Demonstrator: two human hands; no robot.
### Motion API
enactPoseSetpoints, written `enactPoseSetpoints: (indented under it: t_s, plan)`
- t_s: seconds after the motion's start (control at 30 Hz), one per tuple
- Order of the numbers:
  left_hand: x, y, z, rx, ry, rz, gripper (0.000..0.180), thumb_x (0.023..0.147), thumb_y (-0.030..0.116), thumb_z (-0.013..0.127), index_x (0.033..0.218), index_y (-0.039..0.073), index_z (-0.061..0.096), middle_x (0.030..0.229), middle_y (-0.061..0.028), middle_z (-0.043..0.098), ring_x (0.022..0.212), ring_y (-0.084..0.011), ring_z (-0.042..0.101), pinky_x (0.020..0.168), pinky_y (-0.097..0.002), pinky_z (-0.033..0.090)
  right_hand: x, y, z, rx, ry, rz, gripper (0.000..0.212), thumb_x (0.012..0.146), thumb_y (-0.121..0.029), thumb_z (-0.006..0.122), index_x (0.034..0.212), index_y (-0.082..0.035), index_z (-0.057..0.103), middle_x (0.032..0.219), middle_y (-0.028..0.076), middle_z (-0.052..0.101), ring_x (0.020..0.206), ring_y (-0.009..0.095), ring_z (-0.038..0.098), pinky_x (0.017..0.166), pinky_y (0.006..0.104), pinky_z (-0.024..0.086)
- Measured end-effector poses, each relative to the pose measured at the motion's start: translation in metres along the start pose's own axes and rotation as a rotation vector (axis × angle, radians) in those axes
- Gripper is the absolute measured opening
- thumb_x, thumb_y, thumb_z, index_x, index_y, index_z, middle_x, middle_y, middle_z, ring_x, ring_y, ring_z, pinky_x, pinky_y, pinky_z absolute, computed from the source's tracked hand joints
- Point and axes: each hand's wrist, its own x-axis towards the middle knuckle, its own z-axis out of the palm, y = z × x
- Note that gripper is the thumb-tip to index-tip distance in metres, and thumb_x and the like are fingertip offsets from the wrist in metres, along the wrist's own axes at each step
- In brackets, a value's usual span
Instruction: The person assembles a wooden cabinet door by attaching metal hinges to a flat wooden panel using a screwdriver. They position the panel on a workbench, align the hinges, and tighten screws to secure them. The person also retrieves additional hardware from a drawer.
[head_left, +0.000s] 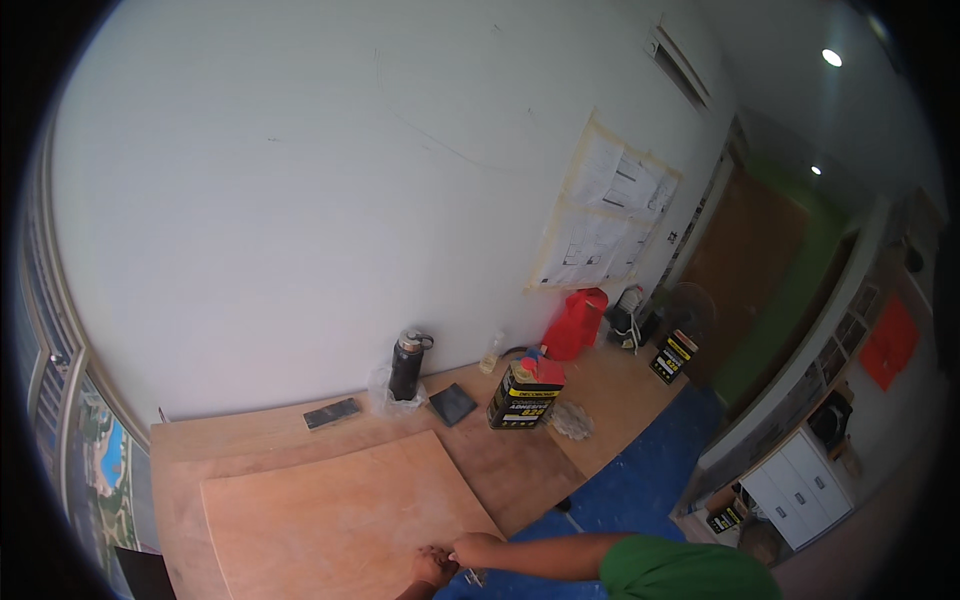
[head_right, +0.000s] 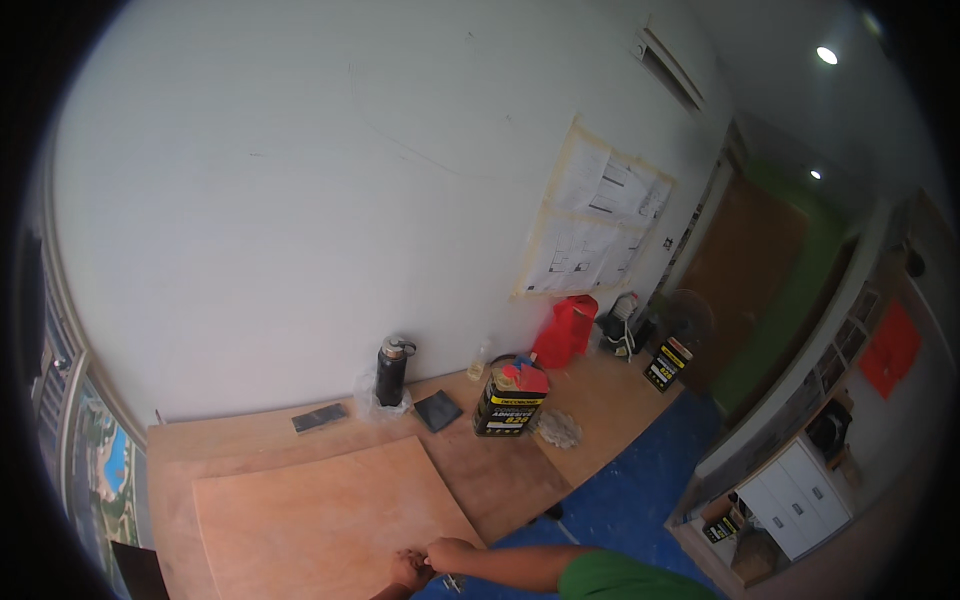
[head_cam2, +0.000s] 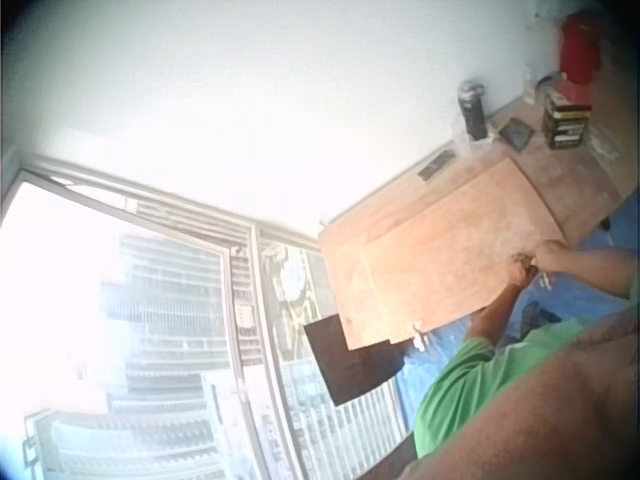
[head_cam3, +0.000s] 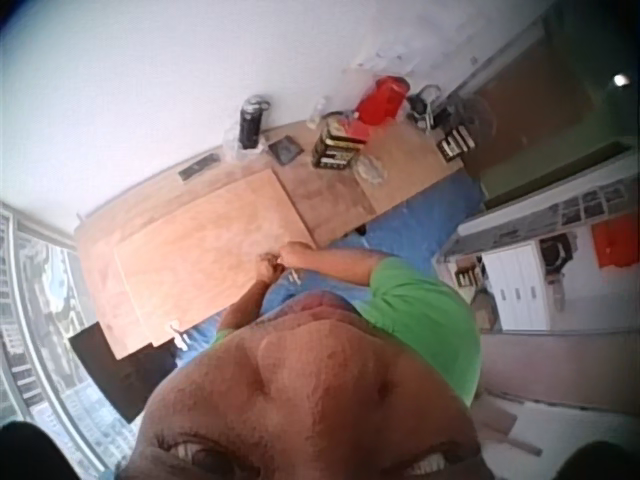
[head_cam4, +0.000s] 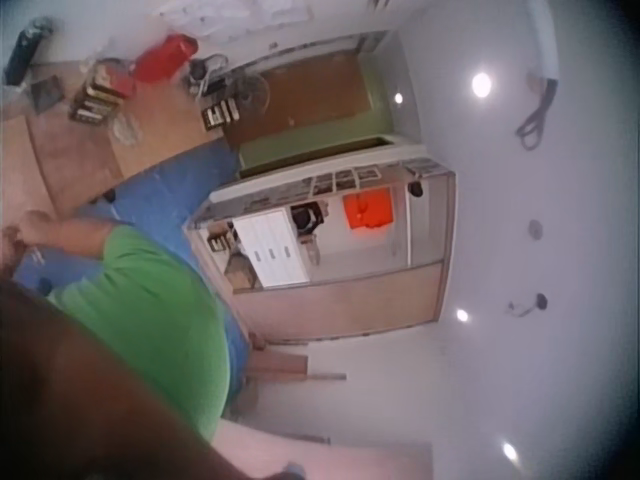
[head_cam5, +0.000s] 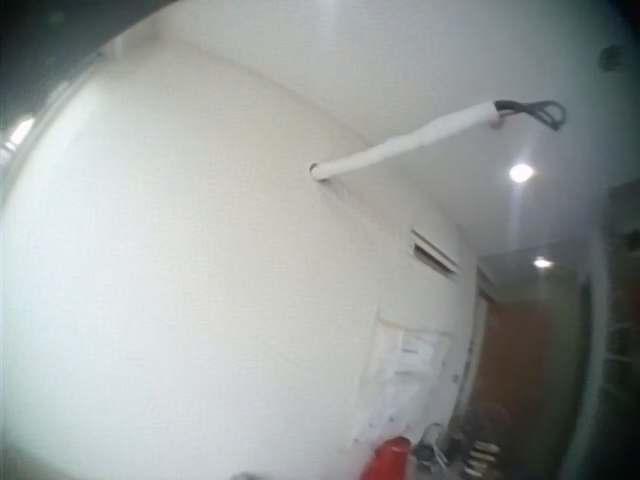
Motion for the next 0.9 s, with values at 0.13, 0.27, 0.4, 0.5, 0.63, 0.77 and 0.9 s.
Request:
enactPoseSetpoints:
  t_s: [0.13, 0.27, 0.4, 0.5, 0.63, 0.77, 0.9]
  plan:
    - [0.001, -0.002, 0.000, 0.023, 0.058, 0.035, 0.026, 0.068, 0.042, 0.079, 0.071, 0.018, 0.069, 0.073, -0.0041, 0.067, 0.082, -0.0272, 0.064, 0.076, -0.0429, 0.044, -0.001, 0.007, 0.000, -0.131, 0.144, -0.206, 0.025, 0.086, -0.022, 0.066, 0.109, -0.013, 0.070, 0.109, 0.016, 0.068, 0.104, 0.038, 0.066, 0.088, 0.0476, 0.054]
    - [-0.001, -0.002, -0.004, -0.040, 0.017, 0.006, 0.025, 0.069, 0.042, 0.079, 0.070, 0.019, 0.069, 0.074, -0.0035, 0.067, 0.082, -0.0271, 0.063, 0.076, -0.0429, 0.044, 0.000, 0.014, 0.009, -0.168, 0.161, -0.280, 0.023, 0.086, -0.021, 0.065, 0.106, -0.012, 0.069, 0.109, 0.017, 0.067, 0.103, 0.038, 0.066, 0.087, 0.0480, 0.054]
    - [0.000, 0.001, -0.006, 0.030, -0.026, -0.014, 0.020, 0.074, 0.041, 0.073, 0.076, 0.021, 0.073, 0.081, -0.0001, 0.071, 0.090, -0.0236, 0.064, 0.084, -0.0422, 0.045, -0.002, 0.013, 0.014, -0.054, 0.261, -0.291, 0.026, 0.089, -0.023, 0.064, 0.108, -0.006, 0.068, 0.107, 0.020, 0.067, 0.103, 0.039, 0.066, 0.087, 0.0485, 0.054]
    - [0.001, 0.003, -0.006, 0.041, 0.006, 0.014, 0.020, 0.074, 0.041, 0.074, 0.075, 0.021, 0.073, 0.078, -0.0002, 0.070, 0.089, -0.0235, 0.064, 0.082, -0.0413, 0.045, 0.000, 0.010, 0.009, 0.050, 0.127, -0.061, 0.030, 0.092, -0.026, 0.064, 0.109, -0.001, 0.067, 0.102, 0.022, 0.068, 0.101, 0.039, 0.066, 0.086, 0.0497, 0.054]
    - [0.002, 0.003, -0.007, 0.003, -0.010, 0.006, 0.021, 0.073, 0.041, 0.074, 0.074, 0.020, 0.072, 0.079, -0.0006, 0.069, 0.088, -0.0239, 0.064, 0.081, -0.0410, 0.046, 0.005, 0.012, 0.004, 0.050, 0.041, 0.020, 0.029, 0.089, -0.026, 0.066, 0.108, -0.004, 0.066, 0.096, 0.021, 0.069, 0.097, 0.038, 0.067, 0.084, 0.0511, 0.053]
    - [0.000, 0.002, -0.004, 0.026, -0.037, -0.015, 0.021, 0.072, 0.040, 0.075, 0.073, 0.019, 0.072, 0.081, -0.0008, 0.070, 0.089, -0.0252, 0.064, 0.082, -0.0415, 0.047, 0.001, 0.019, 0.012, -0.135, 0.182, -0.310, 0.031, 0.085, -0.024, 0.069, 0.112, -0.009, 0.065, 0.099, 0.019, 0.069, 0.098, 0.038, 0.066, 0.084, 0.0499, 0.053]
    - [0.001, -0.001, 0.002, 0.061, 0.021, -0.017, 0.020, 0.071, 0.039, 0.075, 0.074, 0.019, 0.072, 0.083, -0.0010, 0.071, 0.090, -0.0268, 0.064, 0.081, -0.0425, 0.048, -0.003, 0.019, 0.021, -0.107, 0.255, -0.410, 0.038, 0.083, -0.023, 0.071, 0.117, -0.011, 0.064, 0.100, 0.017, 0.067, 0.099, 0.037, 0.065, 0.086, 0.0481, 0.053]
